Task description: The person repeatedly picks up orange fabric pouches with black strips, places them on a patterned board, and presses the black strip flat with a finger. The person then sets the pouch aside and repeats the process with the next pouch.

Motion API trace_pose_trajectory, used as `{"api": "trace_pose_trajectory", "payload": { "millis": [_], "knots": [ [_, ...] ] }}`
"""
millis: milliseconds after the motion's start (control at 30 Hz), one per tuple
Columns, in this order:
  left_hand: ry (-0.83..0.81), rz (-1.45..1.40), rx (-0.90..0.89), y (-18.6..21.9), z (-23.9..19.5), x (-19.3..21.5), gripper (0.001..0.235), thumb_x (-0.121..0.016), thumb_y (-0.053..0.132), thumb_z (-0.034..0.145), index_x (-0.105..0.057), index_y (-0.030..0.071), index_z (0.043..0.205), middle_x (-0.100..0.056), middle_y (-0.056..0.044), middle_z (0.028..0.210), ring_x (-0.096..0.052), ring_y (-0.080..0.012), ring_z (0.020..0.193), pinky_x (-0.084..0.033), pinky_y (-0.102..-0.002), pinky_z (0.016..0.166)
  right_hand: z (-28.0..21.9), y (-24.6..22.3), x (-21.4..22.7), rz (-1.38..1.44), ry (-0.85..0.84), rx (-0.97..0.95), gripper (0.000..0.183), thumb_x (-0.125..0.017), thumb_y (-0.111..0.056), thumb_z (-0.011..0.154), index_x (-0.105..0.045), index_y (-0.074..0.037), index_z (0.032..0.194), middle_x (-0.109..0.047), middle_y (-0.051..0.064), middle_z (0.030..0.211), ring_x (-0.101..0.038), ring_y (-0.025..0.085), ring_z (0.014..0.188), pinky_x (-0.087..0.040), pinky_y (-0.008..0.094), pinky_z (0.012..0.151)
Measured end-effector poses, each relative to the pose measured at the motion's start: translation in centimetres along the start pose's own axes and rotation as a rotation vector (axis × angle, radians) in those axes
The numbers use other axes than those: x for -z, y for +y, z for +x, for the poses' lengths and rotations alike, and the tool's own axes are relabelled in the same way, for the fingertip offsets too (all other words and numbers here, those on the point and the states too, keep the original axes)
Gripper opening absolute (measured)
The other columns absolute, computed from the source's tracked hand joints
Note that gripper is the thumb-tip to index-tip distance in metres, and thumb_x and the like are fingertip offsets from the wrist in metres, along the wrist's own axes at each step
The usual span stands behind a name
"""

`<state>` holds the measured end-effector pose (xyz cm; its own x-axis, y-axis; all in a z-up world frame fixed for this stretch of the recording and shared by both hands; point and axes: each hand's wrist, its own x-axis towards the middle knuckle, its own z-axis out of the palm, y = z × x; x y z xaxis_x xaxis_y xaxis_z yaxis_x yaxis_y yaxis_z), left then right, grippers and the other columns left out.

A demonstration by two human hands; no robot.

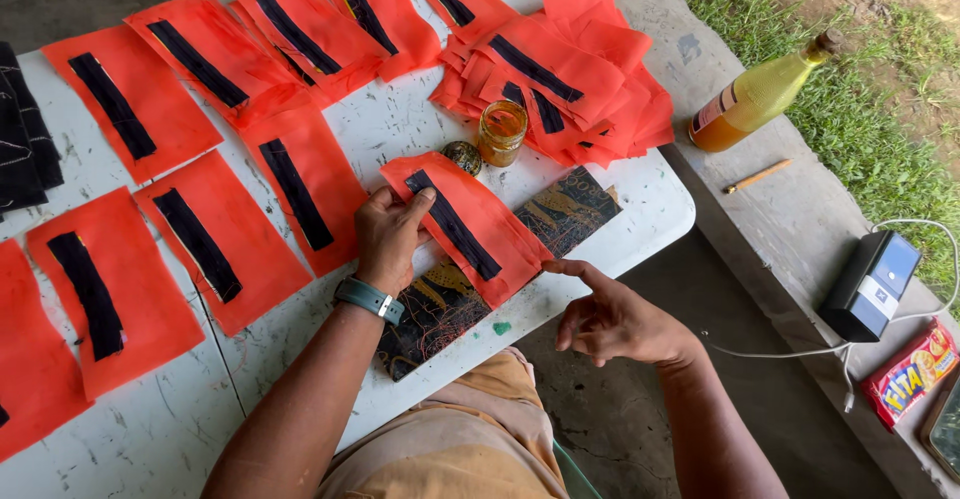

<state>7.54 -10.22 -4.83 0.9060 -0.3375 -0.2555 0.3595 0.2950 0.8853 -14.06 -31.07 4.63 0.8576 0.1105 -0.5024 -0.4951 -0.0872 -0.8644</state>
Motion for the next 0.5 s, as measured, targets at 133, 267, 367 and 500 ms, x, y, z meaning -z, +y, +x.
{"api": "trace_pose_trajectory", "payload": {
  "millis": [133,267,367,500],
  "knots": [
    [0.016,0.050,0.012,0.0,0.1,0.1,0.020,-0.073,0.014,0.091,-0.067,0.005,0.108,-0.076,-0.009,0.099,-0.074,-0.0165,0.083,-0.064,-0.037,0.069,0.0,-1.7,-1.7,-0.260,-0.094,-0.088,0.096,-0.068,-0.003,0.072,-0.032,-0.023,0.159,-0.075,0.004,0.080,-0.063,0.012,0.057,-0.055,0.027,0.053],
    [0.040,0.116,0.020,-0.2,0.0,0.3,0.020,-0.075,0.016,0.093,-0.067,0.003,0.107,-0.076,-0.010,0.099,-0.072,-0.0167,0.083,-0.062,-0.035,0.068,-0.6,-2.5,-0.7,-0.161,0.063,0.028,0.087,-0.074,-0.001,0.073,-0.042,-0.017,0.153,-0.070,0.008,0.077,-0.059,0.013,0.057,-0.052,0.027,0.051],
    [0.011,0.075,0.005,0.1,-0.1,0.2,0.021,-0.074,0.015,0.091,-0.067,0.006,0.109,-0.077,-0.009,0.099,-0.074,-0.0165,0.083,-0.063,-0.035,0.068,-0.3,-3.0,0.5,-0.177,0.134,0.016,0.087,-0.074,-0.002,0.074,-0.042,-0.019,0.154,-0.066,0.009,0.075,-0.057,0.012,0.057,-0.050,0.029,0.051],
    [-0.011,0.051,-0.007,0.0,-0.3,0.2,0.022,-0.073,0.014,0.091,-0.068,0.005,0.110,-0.077,-0.009,0.100,-0.073,-0.0154,0.084,-0.063,-0.034,0.068,0.3,-2.6,-0.4,-0.534,0.233,0.079,0.093,-0.069,-0.006,0.076,-0.030,-0.022,0.159,-0.074,0.006,0.076,-0.066,0.009,0.062,-0.058,0.027,0.062]
  ]
}}
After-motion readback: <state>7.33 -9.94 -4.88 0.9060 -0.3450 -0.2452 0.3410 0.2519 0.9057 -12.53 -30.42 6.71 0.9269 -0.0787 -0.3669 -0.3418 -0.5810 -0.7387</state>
